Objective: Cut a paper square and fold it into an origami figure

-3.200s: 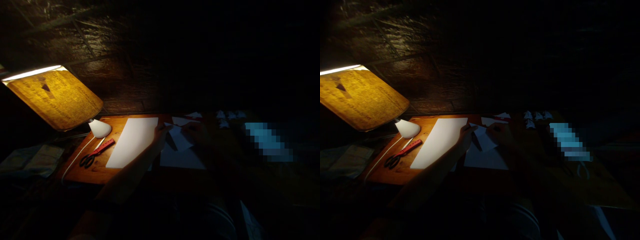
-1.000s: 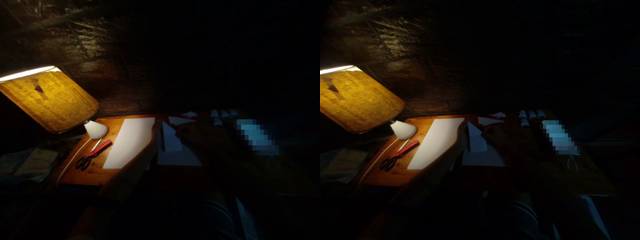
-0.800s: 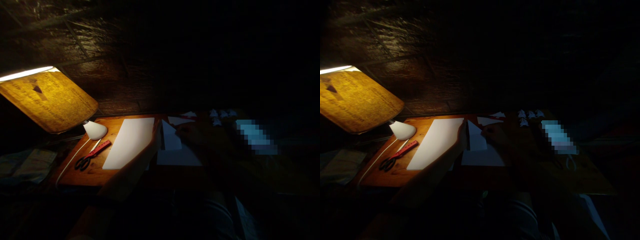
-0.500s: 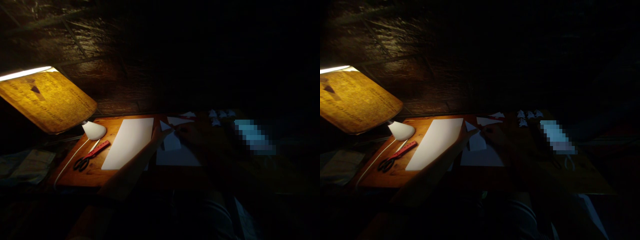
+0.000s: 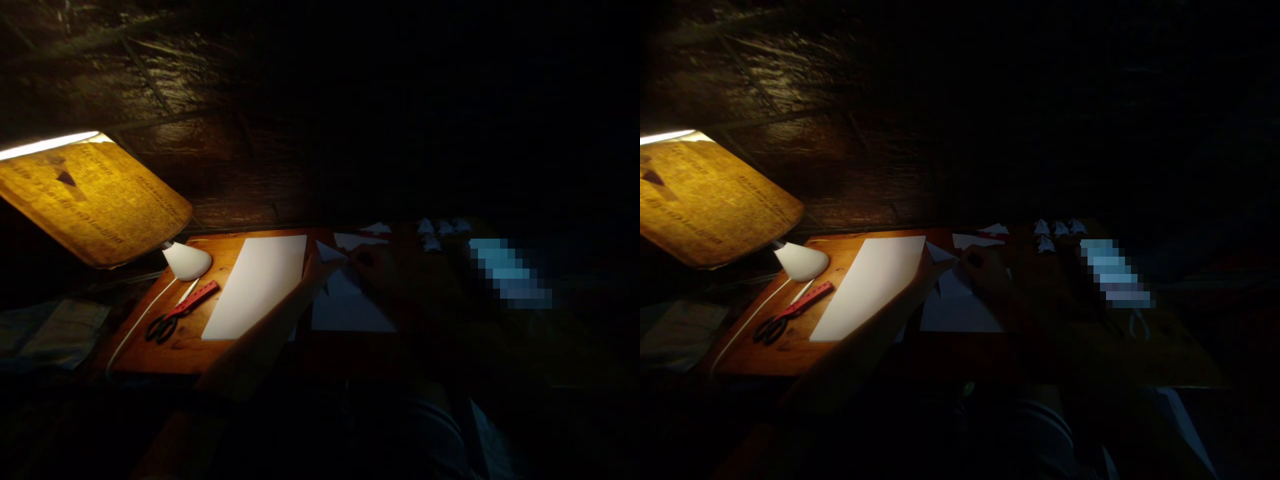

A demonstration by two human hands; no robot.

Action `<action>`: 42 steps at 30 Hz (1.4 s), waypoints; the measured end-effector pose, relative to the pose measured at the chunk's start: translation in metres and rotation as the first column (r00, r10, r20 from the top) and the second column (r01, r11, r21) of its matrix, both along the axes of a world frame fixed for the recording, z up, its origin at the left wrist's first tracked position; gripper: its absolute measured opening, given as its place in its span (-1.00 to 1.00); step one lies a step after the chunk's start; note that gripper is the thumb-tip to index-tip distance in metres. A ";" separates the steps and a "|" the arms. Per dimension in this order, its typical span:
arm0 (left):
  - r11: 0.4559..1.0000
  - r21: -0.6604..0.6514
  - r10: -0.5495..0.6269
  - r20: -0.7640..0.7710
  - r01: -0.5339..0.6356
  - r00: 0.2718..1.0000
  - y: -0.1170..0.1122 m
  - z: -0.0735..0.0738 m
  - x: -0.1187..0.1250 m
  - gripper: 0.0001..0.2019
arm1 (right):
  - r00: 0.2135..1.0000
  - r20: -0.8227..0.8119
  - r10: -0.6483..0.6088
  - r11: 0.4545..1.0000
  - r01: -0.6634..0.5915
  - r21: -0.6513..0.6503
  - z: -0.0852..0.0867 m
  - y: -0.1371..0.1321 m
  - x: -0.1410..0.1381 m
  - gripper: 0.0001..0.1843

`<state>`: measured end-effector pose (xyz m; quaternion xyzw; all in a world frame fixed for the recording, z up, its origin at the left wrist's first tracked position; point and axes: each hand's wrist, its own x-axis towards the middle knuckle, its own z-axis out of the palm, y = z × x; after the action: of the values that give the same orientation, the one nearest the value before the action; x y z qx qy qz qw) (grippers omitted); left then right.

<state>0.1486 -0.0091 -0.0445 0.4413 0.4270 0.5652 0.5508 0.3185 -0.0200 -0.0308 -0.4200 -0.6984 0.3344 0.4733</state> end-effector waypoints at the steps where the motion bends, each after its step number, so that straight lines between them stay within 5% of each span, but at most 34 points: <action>1: 1.000 0.006 -0.009 0.010 0.009 1.000 0.001 -0.001 0.000 -0.73 | 1.000 0.003 0.003 1.000 -0.003 0.007 0.001 0.000 0.000 -0.85; 14: 0.997 0.068 -0.035 0.078 0.030 0.996 -0.004 0.003 0.003 -0.82 | 0.997 -0.061 0.040 0.998 -0.043 -0.055 0.010 -0.006 -0.003 -0.86; 24: 0.999 -0.051 0.005 0.122 0.001 0.993 -0.001 0.007 0.001 -0.83 | 0.994 -0.103 0.028 0.996 -0.036 -0.077 -0.006 0.002 -0.002 -0.87; 35: 0.995 -0.026 -0.098 -0.004 0.098 0.995 -0.007 0.012 0.004 -0.83 | 0.998 -0.043 0.048 0.992 -0.053 -0.115 -0.001 0.000 -0.002 -0.85; 42: 0.997 -0.079 -0.001 0.078 0.007 0.997 -0.006 0.014 0.004 -0.85 | 0.999 -0.027 0.025 0.994 -0.028 -0.107 -0.004 0.002 -0.003 -0.83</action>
<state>0.1529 -0.0152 -0.0310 0.3976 0.4266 0.5635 0.5852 0.3153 -0.0176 -0.0345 -0.4312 -0.6787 0.3833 0.4545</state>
